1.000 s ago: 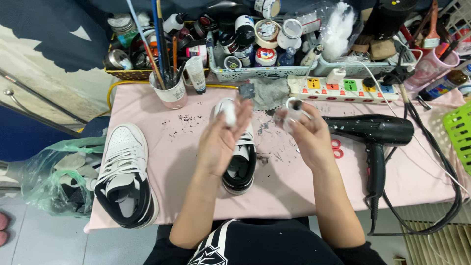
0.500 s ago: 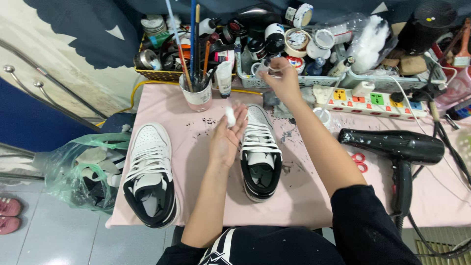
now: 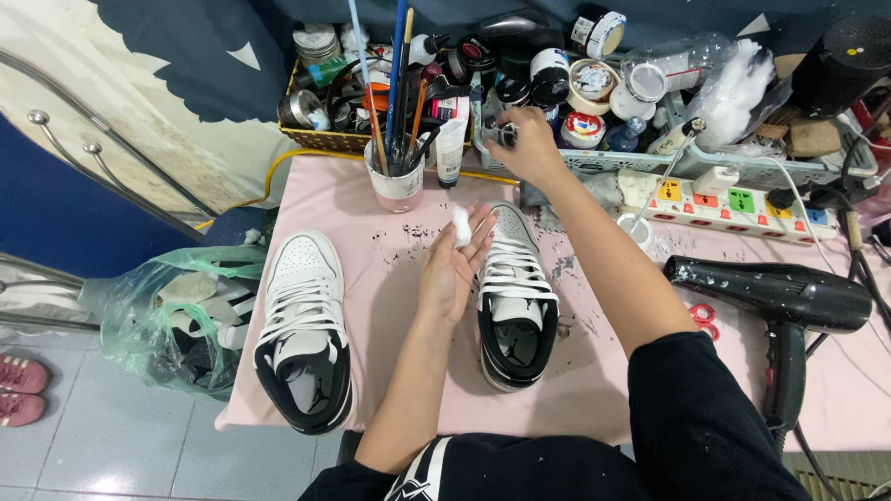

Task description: The person cleans a pair of sneakers by applying a solution with a cotton ball, drying with a hair dryer, and scrubbing with a small brush and a large brush.

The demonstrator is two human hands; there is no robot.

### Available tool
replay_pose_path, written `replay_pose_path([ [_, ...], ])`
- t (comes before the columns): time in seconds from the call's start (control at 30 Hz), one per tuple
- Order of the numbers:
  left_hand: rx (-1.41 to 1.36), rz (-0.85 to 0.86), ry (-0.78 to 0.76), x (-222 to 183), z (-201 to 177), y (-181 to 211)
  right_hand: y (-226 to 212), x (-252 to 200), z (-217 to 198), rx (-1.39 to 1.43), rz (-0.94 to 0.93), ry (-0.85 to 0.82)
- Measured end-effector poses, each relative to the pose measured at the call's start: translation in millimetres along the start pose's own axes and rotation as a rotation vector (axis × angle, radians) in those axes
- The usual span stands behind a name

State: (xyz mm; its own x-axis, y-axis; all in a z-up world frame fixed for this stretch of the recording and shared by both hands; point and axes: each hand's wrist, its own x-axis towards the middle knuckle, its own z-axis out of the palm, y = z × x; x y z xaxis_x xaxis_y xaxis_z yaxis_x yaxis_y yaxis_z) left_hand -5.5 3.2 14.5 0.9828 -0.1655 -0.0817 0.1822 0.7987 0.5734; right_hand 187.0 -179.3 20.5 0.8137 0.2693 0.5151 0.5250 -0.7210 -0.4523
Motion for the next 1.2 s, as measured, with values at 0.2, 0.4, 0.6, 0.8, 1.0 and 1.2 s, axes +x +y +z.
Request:
replay_pose_path([
  [0.2,0.039,-0.014,-0.071,-7.0,12.4,5.7,-14.2,-33.4,-40.8,0.043,-0.013,0.020],
  [0.4,0.196,0.030,-0.201,-21.9,29.3,10.2,-88.3,-116.5,-100.8,0.249,0.100,0.285],
  [0.6,0.763,0.251,-0.447,-50.0,63.2,6.7,-137.5,-180.4,-132.1,1.328,0.494,-0.063],
  [0.8,0.894,0.468,-0.397,-67.8,90.1,12.7,-126.6,-217.4,-142.7,1.592,0.563,0.008],
  [1.0,1.467,0.266,0.014,-97.4,91.8,22.3,-108.8,-249.7,-148.7,1.560,0.694,0.299],
  [1.2,2.082,0.313,0.013,-117.7,97.8,-31.3,-91.1,-274.5,-148.9,1.491,0.730,0.437],
])
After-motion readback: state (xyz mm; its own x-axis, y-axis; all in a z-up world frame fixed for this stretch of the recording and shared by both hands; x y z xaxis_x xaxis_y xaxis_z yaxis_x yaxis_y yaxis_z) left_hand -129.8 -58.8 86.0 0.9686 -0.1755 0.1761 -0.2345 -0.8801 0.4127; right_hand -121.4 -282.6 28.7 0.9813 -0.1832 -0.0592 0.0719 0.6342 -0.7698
